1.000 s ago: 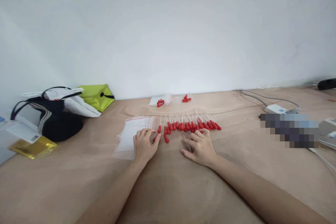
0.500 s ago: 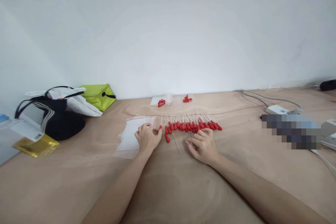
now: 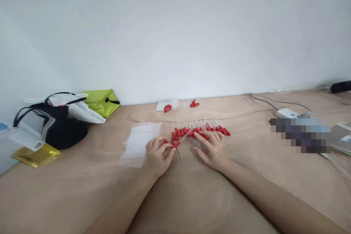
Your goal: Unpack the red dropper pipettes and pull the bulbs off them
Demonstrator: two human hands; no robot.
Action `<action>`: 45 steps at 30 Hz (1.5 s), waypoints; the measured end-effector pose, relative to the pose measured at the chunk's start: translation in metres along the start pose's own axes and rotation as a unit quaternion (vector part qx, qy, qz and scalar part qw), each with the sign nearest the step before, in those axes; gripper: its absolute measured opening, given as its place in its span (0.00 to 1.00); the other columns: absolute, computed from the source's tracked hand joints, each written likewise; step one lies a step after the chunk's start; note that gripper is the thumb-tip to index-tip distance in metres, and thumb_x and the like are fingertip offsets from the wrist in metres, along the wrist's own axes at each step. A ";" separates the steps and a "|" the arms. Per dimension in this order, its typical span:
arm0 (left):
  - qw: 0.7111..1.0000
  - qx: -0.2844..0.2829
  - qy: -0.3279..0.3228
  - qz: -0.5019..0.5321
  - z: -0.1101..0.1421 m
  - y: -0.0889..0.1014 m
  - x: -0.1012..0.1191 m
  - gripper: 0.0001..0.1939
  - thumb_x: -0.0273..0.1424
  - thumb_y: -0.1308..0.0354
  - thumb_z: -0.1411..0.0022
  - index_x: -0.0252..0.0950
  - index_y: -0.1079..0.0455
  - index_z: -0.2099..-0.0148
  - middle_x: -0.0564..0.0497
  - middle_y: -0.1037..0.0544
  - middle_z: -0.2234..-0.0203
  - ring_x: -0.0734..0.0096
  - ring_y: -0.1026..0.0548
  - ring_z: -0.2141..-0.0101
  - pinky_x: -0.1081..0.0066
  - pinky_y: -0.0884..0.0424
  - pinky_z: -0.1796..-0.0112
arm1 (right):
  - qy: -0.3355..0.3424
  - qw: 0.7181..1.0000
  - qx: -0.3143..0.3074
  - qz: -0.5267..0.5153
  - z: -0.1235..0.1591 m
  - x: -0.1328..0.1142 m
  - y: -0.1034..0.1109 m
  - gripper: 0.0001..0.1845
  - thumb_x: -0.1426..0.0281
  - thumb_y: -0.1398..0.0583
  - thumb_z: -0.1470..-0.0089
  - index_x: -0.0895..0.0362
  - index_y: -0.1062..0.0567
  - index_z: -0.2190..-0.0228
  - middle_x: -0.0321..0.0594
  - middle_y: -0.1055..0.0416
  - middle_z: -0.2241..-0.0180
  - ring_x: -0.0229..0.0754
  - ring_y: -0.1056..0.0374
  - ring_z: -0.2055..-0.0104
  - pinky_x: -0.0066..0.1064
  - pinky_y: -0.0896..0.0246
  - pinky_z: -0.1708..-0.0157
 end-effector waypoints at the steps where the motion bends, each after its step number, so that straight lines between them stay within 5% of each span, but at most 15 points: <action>1: 0.999 -0.021 -0.034 0.014 0.000 -0.002 0.008 0.05 0.32 0.45 0.46 0.40 0.29 0.70 0.49 0.29 0.65 0.64 0.33 0.62 0.62 0.40 0.60 | 0.012 1.000 -0.004 0.008 0.000 -0.002 0.000 0.22 0.61 0.44 0.50 0.53 0.33 0.53 0.44 0.34 0.55 0.44 0.40 0.55 0.41 0.56 0.53; 4: 0.994 -0.043 -0.095 0.033 0.001 -0.004 0.023 0.04 0.31 0.45 0.45 0.40 0.29 0.69 0.50 0.28 0.65 0.65 0.33 0.61 0.64 0.40 0.60 | 0.055 0.998 -0.031 0.009 0.000 -0.010 -0.006 0.21 0.59 0.43 0.50 0.51 0.32 0.54 0.42 0.35 0.53 0.46 0.43 0.50 0.45 0.64 0.48; 13: 0.991 -0.012 -0.123 0.048 0.002 -0.005 0.027 0.04 0.30 0.45 0.44 0.39 0.30 0.70 0.50 0.27 0.68 0.66 0.32 0.63 0.64 0.38 0.61 | 0.076 0.993 -0.084 -0.035 0.003 -0.016 -0.023 0.07 0.65 0.44 0.48 0.51 0.26 0.72 0.33 0.28 0.70 0.39 0.38 0.60 0.47 0.71 0.47; 19: 0.978 -0.089 -0.183 0.052 0.002 -0.020 0.039 0.11 0.32 0.48 0.42 0.37 0.32 0.56 0.45 0.30 0.55 0.60 0.36 0.51 0.59 0.37 0.54 | 0.080 0.991 -0.095 -0.045 0.003 -0.021 -0.021 0.07 0.67 0.45 0.48 0.53 0.27 0.72 0.32 0.29 0.74 0.36 0.39 0.64 0.45 0.70 0.47; 22: 0.972 -0.100 -0.203 0.064 0.003 -0.027 0.041 0.09 0.32 0.50 0.40 0.37 0.30 0.61 0.47 0.31 0.53 0.60 0.39 0.47 0.58 0.38 0.52 | 0.089 0.991 -0.089 -0.045 0.003 -0.023 -0.020 0.08 0.67 0.46 0.47 0.53 0.27 0.71 0.32 0.31 0.78 0.36 0.40 0.67 0.43 0.67 0.48; 37: 0.974 -0.073 -0.192 0.095 0.007 -0.018 0.040 0.09 0.27 0.52 0.39 0.37 0.32 0.69 0.55 0.23 0.73 0.68 0.30 0.54 0.57 0.57 0.44 | 0.104 0.990 -0.090 -0.037 0.007 -0.023 -0.017 0.09 0.68 0.46 0.47 0.54 0.29 0.76 0.31 0.33 0.81 0.36 0.42 0.68 0.43 0.67 0.49; 45: 0.971 -0.099 -0.187 0.108 0.006 -0.017 0.042 0.12 0.25 0.55 0.38 0.37 0.33 0.71 0.55 0.23 0.74 0.68 0.30 0.54 0.54 0.60 0.43 | 0.115 0.990 -0.072 -0.035 0.008 -0.026 -0.014 0.09 0.69 0.46 0.47 0.54 0.29 0.75 0.30 0.33 0.82 0.35 0.40 0.68 0.43 0.68 0.49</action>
Point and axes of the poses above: each hand's wrist, its own z-axis away from the middle knuckle, its own y-axis out of the back of the hand, x = y × z, the point moved 8 cm from there along -z, towards the middle knuckle
